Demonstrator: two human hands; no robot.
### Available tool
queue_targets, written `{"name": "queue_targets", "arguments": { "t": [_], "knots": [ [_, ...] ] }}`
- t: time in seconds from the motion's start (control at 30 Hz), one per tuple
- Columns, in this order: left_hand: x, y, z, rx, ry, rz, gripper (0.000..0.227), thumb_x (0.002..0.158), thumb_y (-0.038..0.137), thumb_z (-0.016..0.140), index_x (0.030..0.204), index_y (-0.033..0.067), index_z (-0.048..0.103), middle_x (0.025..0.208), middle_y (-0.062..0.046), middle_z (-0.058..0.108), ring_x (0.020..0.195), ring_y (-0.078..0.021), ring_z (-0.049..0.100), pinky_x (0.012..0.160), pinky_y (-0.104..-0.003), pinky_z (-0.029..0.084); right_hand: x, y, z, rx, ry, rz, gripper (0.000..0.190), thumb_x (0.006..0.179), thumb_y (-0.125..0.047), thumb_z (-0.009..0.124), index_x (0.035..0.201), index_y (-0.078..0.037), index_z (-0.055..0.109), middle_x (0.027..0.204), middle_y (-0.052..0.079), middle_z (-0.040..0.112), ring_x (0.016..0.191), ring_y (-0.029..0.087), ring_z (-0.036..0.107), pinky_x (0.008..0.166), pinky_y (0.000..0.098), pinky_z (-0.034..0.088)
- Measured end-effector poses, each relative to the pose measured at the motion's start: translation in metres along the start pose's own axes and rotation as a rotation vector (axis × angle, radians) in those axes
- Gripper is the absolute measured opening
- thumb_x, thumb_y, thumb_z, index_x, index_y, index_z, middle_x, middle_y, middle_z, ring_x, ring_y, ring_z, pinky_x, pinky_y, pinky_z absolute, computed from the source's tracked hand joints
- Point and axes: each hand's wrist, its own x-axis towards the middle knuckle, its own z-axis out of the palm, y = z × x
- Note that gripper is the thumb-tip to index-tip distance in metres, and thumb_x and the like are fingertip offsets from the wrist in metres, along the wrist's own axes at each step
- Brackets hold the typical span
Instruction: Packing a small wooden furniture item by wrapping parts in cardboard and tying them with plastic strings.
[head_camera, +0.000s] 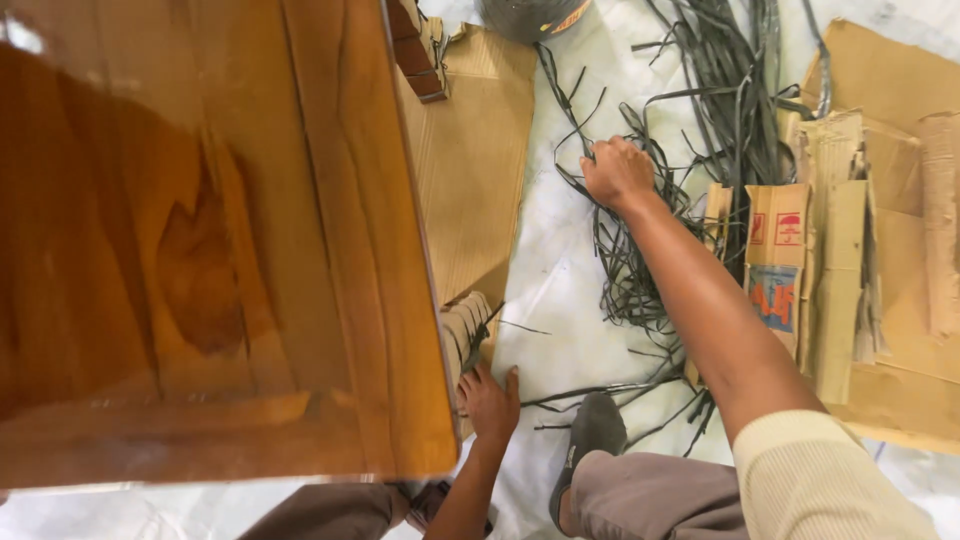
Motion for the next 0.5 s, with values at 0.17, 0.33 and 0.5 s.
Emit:
{"name": "queue_targets", "arguments": {
  "t": [0.17, 0.33, 0.5],
  "knots": [
    [0.002, -0.008, 0.014, 0.156, -0.411, -0.215, 0.08, 0.102, 0.062, 0.045, 0.146, -0.0032, 0.034, 0.131, -0.034, 0.058, 0.127, -0.048, 0.055, 0.113, -0.056, 0.038, 0.06, -0.005, 0.035, -0.035, 0.106, -0.005, 0.036, 0.095, -0.035, 0.071, 0.109, -0.002, 0.076, 0.111, 0.022, 0.069, 0.108, 0.04, 0.064, 0.09, 0.0532, 0.052],
    [-0.006, -0.016, 0.028, -0.022, -0.309, -0.147, 0.082, 0.101, 0.058, 0.047, 0.15, -0.0057, 0.029, 0.141, -0.039, 0.046, 0.131, -0.0526, 0.046, 0.109, -0.055, 0.036, 0.102, -0.008, 0.065, 0.027, 0.199, 0.054, 0.04, 0.095, -0.037, 0.074, 0.107, 0.001, 0.071, 0.108, 0.023, 0.064, 0.103, 0.042, 0.062, 0.081, 0.0516, 0.051],
    [-0.003, -0.01, 0.017, -0.03, -0.188, -0.053, 0.074, 0.101, 0.051, 0.053, 0.147, -0.0045, 0.035, 0.138, -0.038, 0.051, 0.126, -0.0522, 0.051, 0.104, -0.054, 0.041, 0.122, 0.003, 0.11, 0.057, 0.337, 0.098, 0.027, 0.095, -0.028, 0.073, 0.105, -0.004, 0.069, 0.111, 0.017, 0.064, 0.106, 0.038, 0.06, 0.085, 0.0524, 0.048]
  ]
}}
